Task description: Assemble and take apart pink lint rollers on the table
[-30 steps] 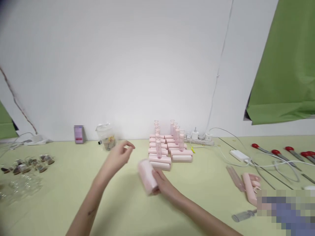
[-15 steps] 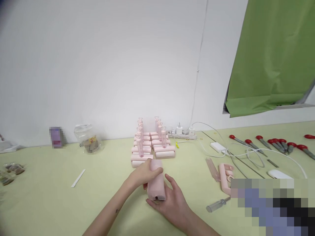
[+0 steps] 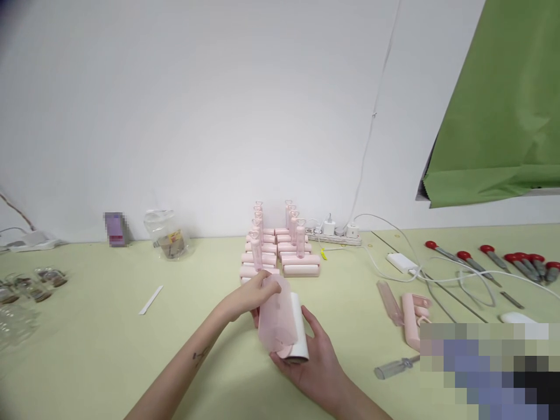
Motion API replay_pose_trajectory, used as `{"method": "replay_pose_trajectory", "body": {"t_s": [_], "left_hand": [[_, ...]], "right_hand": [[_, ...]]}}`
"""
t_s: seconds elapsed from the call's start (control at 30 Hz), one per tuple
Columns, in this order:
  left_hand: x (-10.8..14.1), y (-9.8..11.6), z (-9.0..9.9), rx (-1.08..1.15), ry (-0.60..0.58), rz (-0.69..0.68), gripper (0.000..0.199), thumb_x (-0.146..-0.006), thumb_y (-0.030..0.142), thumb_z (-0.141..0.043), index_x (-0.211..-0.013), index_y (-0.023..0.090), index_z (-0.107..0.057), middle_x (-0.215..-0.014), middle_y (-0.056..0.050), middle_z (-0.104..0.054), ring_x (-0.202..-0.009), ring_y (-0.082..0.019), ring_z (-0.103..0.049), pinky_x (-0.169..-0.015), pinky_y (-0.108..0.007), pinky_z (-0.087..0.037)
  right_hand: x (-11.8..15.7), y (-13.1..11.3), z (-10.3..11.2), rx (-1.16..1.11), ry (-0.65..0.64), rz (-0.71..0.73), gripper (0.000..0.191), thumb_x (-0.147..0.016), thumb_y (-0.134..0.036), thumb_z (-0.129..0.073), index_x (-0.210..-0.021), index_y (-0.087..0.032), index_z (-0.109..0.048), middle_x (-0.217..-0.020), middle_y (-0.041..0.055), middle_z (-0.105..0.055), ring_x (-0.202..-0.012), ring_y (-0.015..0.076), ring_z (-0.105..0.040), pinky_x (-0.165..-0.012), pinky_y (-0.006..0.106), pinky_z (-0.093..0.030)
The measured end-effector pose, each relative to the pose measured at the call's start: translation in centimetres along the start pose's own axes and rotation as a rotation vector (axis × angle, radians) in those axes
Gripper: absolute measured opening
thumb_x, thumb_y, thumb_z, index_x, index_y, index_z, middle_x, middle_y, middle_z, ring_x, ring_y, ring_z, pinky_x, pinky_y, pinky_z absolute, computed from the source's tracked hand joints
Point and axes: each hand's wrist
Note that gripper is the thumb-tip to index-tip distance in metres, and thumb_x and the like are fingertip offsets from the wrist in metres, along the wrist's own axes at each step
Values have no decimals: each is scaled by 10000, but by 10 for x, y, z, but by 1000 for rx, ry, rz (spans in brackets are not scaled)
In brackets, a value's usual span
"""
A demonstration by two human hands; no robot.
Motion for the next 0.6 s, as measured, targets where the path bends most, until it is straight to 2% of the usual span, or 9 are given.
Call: {"method": "replay_pose_trajectory", "body": {"t_s": [0.1,0.2,0.3,0.4,0.5,0.6], "left_hand": [[1,1,12,89,32,-65,383,-691,378,-467,-999,152,-457,-782,-52,-548,-501,-159,-570,-384,-247,-443],[7,-7,28,208,85,-173,456,-694,324,-472,-1105,178,-339,-918,-67,-546,-744,-179,-592,-577,-283,-506],[15,-32,37,324,191,-287,644,-683,289,-525,-1206,221,-156,-1048,-60,-507,-909,-154,-540,-791,-293,-455],[17,-70,33,398,270,-408,684,-652,275,-611,-1206,237,-212,-1108,-62,-488,-961,-170,-506,-858,-300,-397],[15,-102,26,322,243,-394,612,-667,254,-613,-1162,236,-253,-1096,-60,-489,-999,-190,-487,-852,-304,-391],[16,-112,23,132,280,-315,591,-657,241,-617,-1140,222,-277,-1167,-86,-415,-1095,-228,-419,-890,-350,-369]], "right_hand": [[-2,-3,4,-59,21,-29,392,-757,-494,-508,-891,-133,-582,-696,60,-656,-649,153,-615,-587,243,-507],[-3,-7,8,-166,-54,-56,367,-788,-432,-495,-982,-127,-559,-789,68,-647,-713,153,-617,-556,230,-503],[-4,-10,11,-236,-178,-40,333,-808,-403,-477,-1087,-231,-531,-940,54,-613,-760,151,-609,-584,262,-506],[-3,-12,13,-252,-273,-35,322,-802,-406,-483,-1096,-284,-530,-953,42,-591,-771,146,-601,-574,255,-498],[-2,-11,12,-226,-310,-31,342,-791,-425,-495,-1107,-297,-523,-945,37,-587,-778,147,-597,-558,247,-494],[0,-5,8,-170,-285,-25,361,-794,-451,-482,-1117,-295,-519,-919,36,-593,-756,155,-603,-538,258,-494]]}}
Point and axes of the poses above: each hand's wrist, its own x-axis away from the middle knuckle, its own z-axis out of the back of the hand, y = z × x
